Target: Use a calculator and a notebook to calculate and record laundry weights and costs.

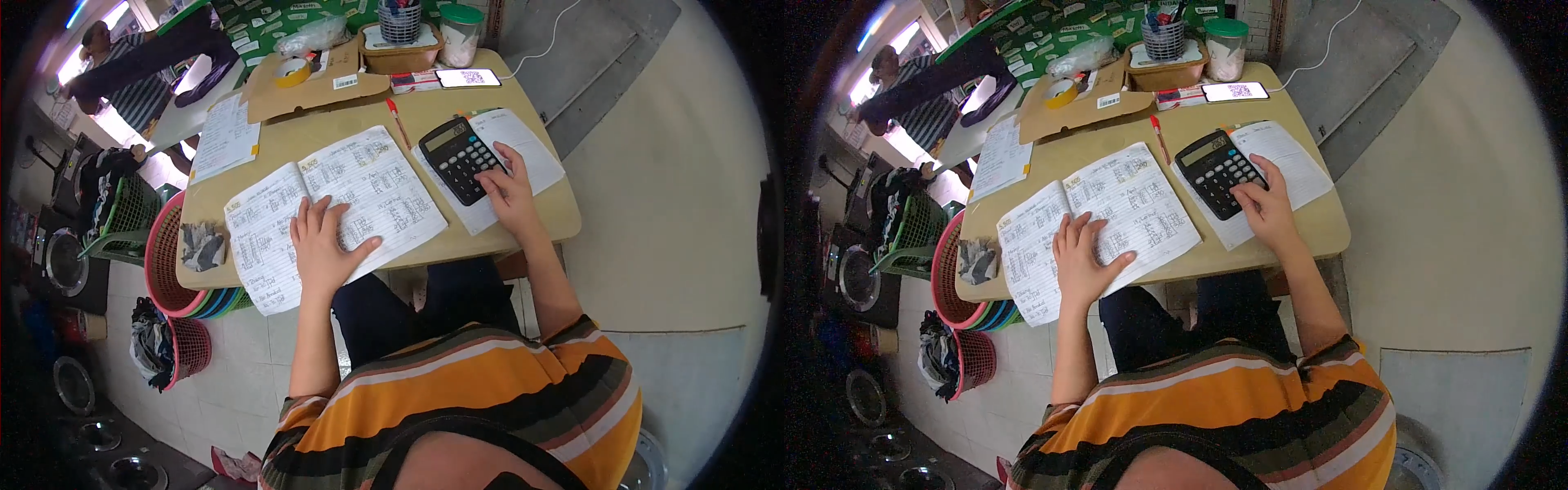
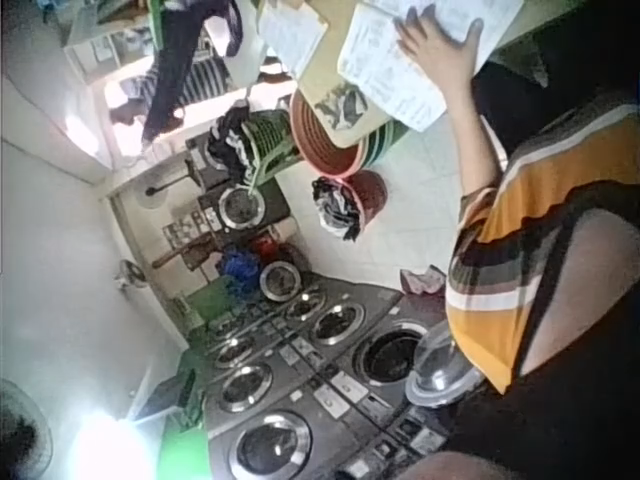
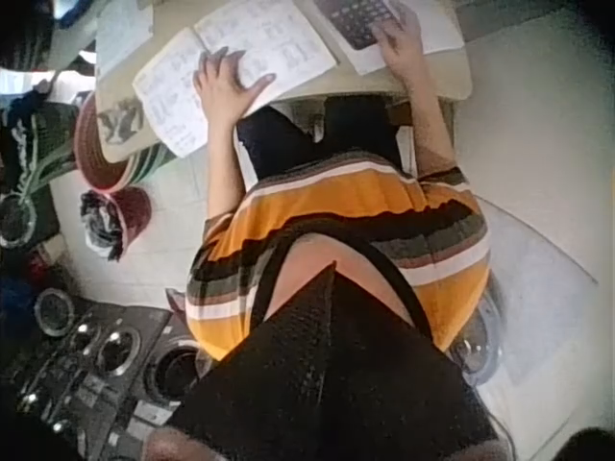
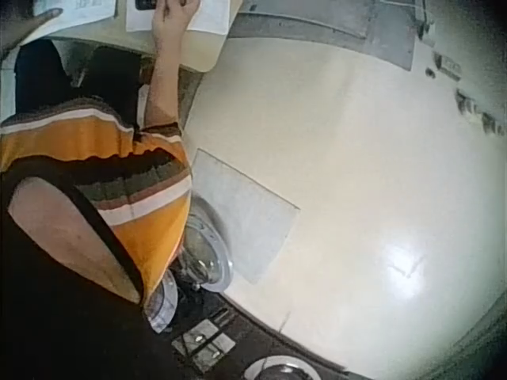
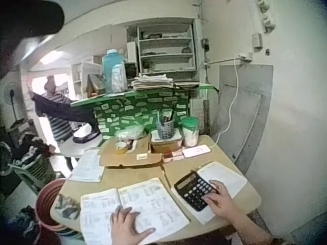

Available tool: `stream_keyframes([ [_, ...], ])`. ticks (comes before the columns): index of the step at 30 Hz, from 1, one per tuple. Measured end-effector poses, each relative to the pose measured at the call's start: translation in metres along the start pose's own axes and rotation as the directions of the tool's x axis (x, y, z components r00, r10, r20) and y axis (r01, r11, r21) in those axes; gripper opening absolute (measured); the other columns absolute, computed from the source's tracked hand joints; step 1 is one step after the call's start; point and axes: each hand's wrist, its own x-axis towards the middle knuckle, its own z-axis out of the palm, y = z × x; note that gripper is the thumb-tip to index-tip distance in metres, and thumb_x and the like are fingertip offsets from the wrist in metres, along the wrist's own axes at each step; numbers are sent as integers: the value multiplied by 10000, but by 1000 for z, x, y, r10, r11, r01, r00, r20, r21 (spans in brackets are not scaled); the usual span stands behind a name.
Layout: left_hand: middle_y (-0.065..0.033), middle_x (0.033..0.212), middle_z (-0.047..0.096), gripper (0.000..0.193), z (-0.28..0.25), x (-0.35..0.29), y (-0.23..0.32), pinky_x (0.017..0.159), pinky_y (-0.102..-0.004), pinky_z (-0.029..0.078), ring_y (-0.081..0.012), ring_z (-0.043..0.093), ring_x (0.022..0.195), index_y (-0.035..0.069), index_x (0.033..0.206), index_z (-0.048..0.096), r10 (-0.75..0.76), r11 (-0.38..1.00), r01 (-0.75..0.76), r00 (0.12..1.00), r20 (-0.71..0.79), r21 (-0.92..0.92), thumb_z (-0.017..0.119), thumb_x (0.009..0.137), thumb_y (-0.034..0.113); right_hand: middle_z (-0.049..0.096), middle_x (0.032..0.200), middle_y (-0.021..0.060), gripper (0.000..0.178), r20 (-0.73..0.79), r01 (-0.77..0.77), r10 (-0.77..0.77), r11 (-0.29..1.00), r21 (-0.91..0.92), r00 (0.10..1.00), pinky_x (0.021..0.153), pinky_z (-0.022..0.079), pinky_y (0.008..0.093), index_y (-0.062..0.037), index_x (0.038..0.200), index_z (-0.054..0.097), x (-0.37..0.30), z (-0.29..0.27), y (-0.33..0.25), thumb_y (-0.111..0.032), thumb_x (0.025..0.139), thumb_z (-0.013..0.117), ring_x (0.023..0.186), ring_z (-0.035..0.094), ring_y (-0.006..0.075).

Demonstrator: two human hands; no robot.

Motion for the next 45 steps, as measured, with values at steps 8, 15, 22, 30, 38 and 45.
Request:
stream_keyframes([
  [8,-145,1401,558,742,-2,0,1,1170,-571,276,-440,371,1428,129,1229,667,-1,1000,1,1000,9,-3,881,668,565,526,1455,154,57,31,98,-93,962,-255,995,1128,357,513,-70,873,763,36,9,-3,-124,855,754,1366,432,434],
  [15,-147,1403,561,729,-1,2,3,1174,-571,270,-438,368,1433,129,1228,668,-13,1000,13,1000,22,-13,883,673,549,571,1412,123,103,-24,240,-258,925,-296,966,1157,295,588,-19,790,723,14,3,-17,-104,834,759,1355,462,427],
  [22,-156,1402,565,729,-2,1,0,1179,-596,250,-442,368,1443,125,1228,668,-17,1000,17,1000,19,-13,875,679,557,594,1307,169,168,-69,169,-178,978,-120,982,1065,411,491,17,731,701,9,-8,-13,-85,858,745,1260,528,339],
  [30,-141,1401,567,727,-1,1,3,1178,-588,255,-442,373,1437,127,1229,667,-17,1000,18,1000,15,-4,880,677,550,603,1262,165,191,-184,-29,-5,983,-179,983,936,476,380,40,764,713,2,-7,10,-96,896,739,1176,550,316],
  [38,-153,1401,565,735,0,1,3,1177,-631,233,-436,367,1452,138,1226,667,-22,999,22,1000,12,-28,873,671,575,594,1235,175,161,-71,-54,47,994,-100,996,842,518,352,55,835,674,2,-6,15,-75,925,707,1054,609,285],
  [45,-136,1395,564,722,0,0,2,1181,-590,252,-436,376,1432,136,1229,670,-15,1000,15,1000,0,-11,869,685,568,547,1359,186,118,1,-5,5,999,-35,1000,935,514,361,19,1027,681,4,-2,17,-84,978,652,1111,623,309],
])
